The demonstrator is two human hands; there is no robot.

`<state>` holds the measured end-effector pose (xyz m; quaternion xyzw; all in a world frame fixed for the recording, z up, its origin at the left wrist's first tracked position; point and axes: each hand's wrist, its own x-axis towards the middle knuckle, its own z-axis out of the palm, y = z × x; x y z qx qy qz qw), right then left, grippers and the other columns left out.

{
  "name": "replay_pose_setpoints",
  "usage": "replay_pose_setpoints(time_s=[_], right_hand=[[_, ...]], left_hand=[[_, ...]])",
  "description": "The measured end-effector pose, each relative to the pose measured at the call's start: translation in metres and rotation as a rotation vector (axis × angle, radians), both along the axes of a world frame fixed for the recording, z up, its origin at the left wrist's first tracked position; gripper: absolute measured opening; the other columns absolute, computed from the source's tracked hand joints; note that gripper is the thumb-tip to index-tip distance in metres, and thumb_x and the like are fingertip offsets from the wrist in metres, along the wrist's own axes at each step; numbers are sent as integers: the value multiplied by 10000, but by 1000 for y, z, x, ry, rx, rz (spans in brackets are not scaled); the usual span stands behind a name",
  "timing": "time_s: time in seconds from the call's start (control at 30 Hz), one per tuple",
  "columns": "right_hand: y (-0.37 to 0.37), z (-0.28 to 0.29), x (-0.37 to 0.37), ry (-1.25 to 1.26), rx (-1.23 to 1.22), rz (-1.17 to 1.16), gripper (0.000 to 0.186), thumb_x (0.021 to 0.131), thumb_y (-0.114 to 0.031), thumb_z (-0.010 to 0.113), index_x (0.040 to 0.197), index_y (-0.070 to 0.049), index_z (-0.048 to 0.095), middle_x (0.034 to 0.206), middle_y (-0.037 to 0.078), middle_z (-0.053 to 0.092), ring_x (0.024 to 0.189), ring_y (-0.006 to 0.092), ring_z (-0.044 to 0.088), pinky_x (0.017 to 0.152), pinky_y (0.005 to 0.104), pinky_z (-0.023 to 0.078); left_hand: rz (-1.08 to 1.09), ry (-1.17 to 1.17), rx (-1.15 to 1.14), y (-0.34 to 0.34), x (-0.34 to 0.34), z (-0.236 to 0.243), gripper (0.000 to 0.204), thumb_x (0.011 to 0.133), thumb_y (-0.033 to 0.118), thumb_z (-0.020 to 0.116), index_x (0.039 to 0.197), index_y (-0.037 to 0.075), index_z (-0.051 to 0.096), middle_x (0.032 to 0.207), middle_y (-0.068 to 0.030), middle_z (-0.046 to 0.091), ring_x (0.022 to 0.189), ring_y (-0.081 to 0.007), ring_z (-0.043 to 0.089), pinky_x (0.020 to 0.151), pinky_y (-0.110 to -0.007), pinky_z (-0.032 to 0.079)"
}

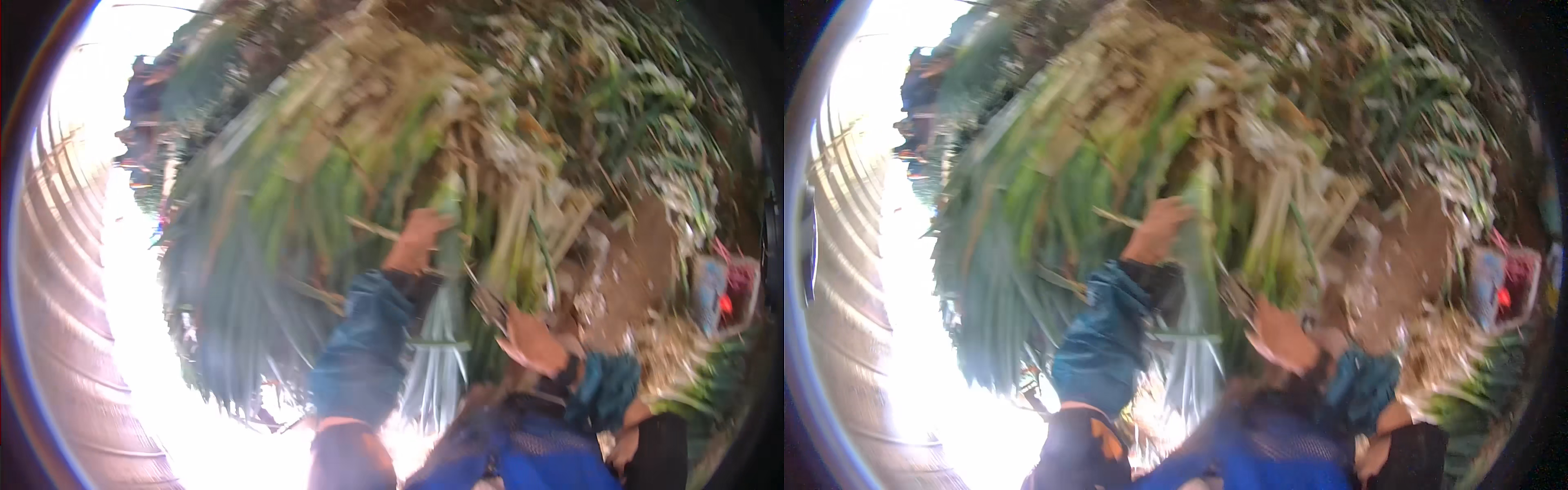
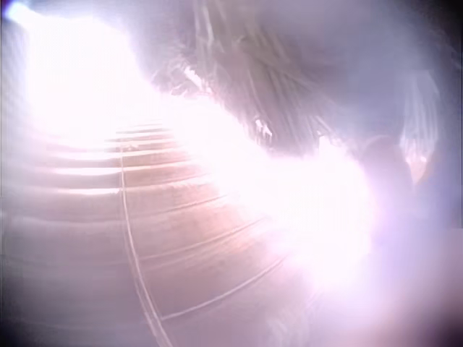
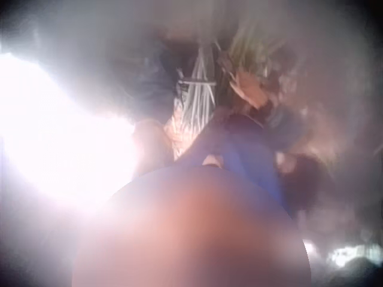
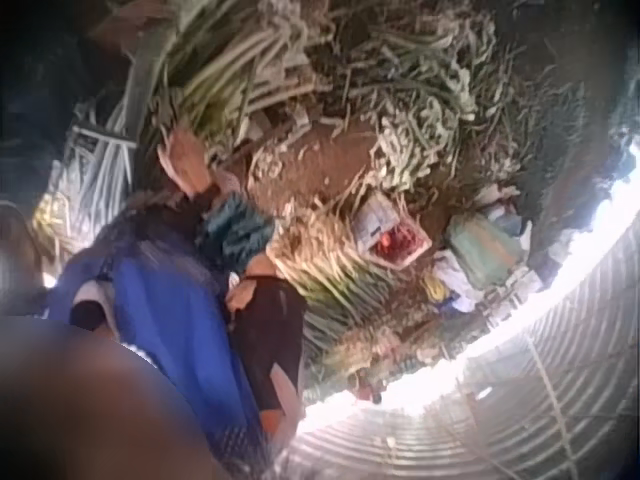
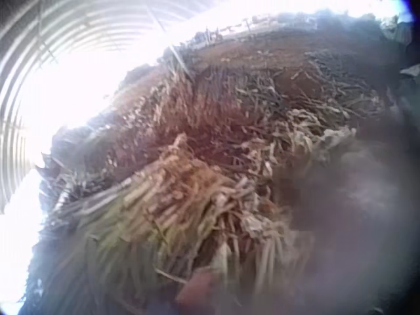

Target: The person uses shears to trim the roots and lower stems of green onions from a large pile. They repeatedly gather bunches, cut the ends, and place the trimmed onions back into the pile. The work continues throughout the clip with consistent hand movements.

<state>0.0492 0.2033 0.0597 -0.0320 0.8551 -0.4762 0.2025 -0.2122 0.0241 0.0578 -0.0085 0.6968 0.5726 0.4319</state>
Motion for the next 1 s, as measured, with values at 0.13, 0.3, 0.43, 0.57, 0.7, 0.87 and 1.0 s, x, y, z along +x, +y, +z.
replay_pose_setpoints(time_s=[0.13,0.3,0.43,0.57,0.7,0.87,1.0], right_hand=[[14,-3,19,196,94,-3,611,775,-202,707,1164,142,385,836,269,603,772,447,607,661,476,506],[32,-16,19,-126,91,-173,675,749,-270,728,1191,112,390,813,265,612,766,454,607,678,498,501],[36,-17,27,-169,145,-162,626,741,-289,729,1154,66,420,856,270,619,803,461,612,702,516,499],[36,-12,38,-32,111,-161,638,743,-264,733,1178,82,420,840,267,609,789,441,619,686,500,503],[35,-8,46,65,80,-179,573,746,-245,729,1125,65,432,827,275,601,792,451,611,671,495,504],[26,-3,37,136,-82,-156,500,782,-247,688,1078,65,433,801,287,604,780,468,606,678,518,499],[18,1,5,-195,-19,-162,471,832,-250,614,1103,83,419,804,310,611,788,478,611,706,533,492]], left_hand=[[113,55,374,64,-42,47,342,980,240,492,1227,15,562,1073,-95,635,882,-191,613,784,-332,494],[54,616,-495,34,-17,-40,277,918,269,560,921,-8,569,841,-179,624,742,-336,581,671,-439,452],[-90,402,-757,-8,76,-134,450,779,328,707,998,-44,580,886,-269,635,907,-451,610,771,-506,483],[47,444,-701,-17,110,-174,560,740,386,731,1033,-67,581,913,-279,641,918,-445,616,786,-497,487],[-6,361,-568,-23,105,-166,572,737,409,720,1044,-55,589,970,-280,640,937,-435,617,793,-491,485],[-95,146,-629,-43,176,-127,443,764,369,700,1027,17,643,980,-250,643,949,-392,619,802,-485,479],[-450,216,-624,-79,243,-101,285,812,312,658,1000,99,684,951,-199,610,947,-365,605,779,-468,477]])
